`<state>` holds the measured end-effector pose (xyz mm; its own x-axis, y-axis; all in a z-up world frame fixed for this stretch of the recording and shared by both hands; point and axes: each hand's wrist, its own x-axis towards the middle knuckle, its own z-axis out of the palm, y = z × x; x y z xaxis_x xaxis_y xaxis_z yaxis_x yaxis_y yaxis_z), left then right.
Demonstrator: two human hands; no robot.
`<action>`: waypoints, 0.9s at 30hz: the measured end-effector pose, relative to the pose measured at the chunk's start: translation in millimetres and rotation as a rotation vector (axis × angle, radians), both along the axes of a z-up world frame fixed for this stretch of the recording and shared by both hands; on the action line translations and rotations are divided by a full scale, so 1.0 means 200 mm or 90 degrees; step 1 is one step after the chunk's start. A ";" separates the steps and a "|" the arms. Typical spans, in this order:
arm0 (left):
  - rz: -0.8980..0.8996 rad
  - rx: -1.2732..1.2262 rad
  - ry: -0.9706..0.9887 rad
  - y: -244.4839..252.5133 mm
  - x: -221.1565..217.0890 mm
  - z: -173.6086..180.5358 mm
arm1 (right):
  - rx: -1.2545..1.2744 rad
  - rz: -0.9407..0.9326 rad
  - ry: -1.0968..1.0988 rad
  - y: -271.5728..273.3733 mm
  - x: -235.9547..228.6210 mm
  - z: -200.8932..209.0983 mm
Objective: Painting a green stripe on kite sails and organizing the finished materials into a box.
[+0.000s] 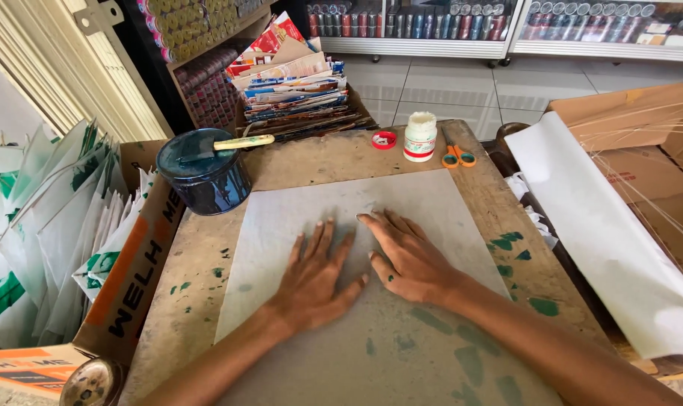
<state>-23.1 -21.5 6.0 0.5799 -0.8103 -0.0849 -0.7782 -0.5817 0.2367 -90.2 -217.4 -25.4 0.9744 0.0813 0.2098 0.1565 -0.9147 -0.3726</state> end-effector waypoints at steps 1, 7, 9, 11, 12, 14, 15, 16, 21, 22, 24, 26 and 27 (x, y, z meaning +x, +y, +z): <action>-0.022 0.001 0.020 0.00 -0.03 0.00 | 0.000 0.001 -0.010 0.00 0.00 0.00; -0.015 0.051 0.011 0.08 -0.02 -0.09 | 0.009 -0.004 -0.040 -0.03 0.04 -0.10; -0.006 0.061 0.004 0.11 -0.03 -0.09 | 0.001 -0.012 -0.054 -0.04 0.05 -0.12; 0.000 0.070 -0.002 0.12 -0.04 -0.08 | -0.008 -0.022 -0.067 -0.04 0.04 -0.13; 0.016 0.085 0.019 0.13 -0.05 -0.06 | -0.011 -0.037 -0.070 -0.04 0.04 -0.13; 0.033 0.101 0.041 0.14 -0.06 -0.03 | -0.013 -0.050 -0.074 -0.04 0.03 -0.13; 0.033 0.100 0.045 0.14 -0.06 -0.03 | -0.027 -0.063 -0.067 -0.04 0.02 -0.13; 0.036 0.099 0.050 0.15 -0.06 -0.02 | -0.039 -0.073 -0.058 -0.03 0.02 -0.12; 0.019 0.096 0.037 0.15 -0.05 -0.02 | -0.062 0.013 0.095 0.06 -0.12 0.02; 0.012 0.115 0.041 0.15 -0.06 -0.01 | -0.070 0.031 0.107 0.07 -0.15 0.01; 0.002 0.113 0.035 0.16 -0.05 -0.03 | -0.079 0.035 0.113 0.05 -0.15 0.01; -0.006 0.111 0.026 0.17 -0.04 -0.03 | -0.087 0.040 0.116 0.03 -0.15 0.02; -0.011 0.107 0.023 0.18 -0.04 -0.04 | -0.088 0.041 0.129 0.02 -0.15 0.02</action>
<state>-31.3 13.9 -1.4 0.5599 -0.7931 -0.2399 -0.7815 -0.6017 0.1651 -120.9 -213.2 -21.0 0.9872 0.1592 -0.0062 0.1514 -0.9498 -0.2738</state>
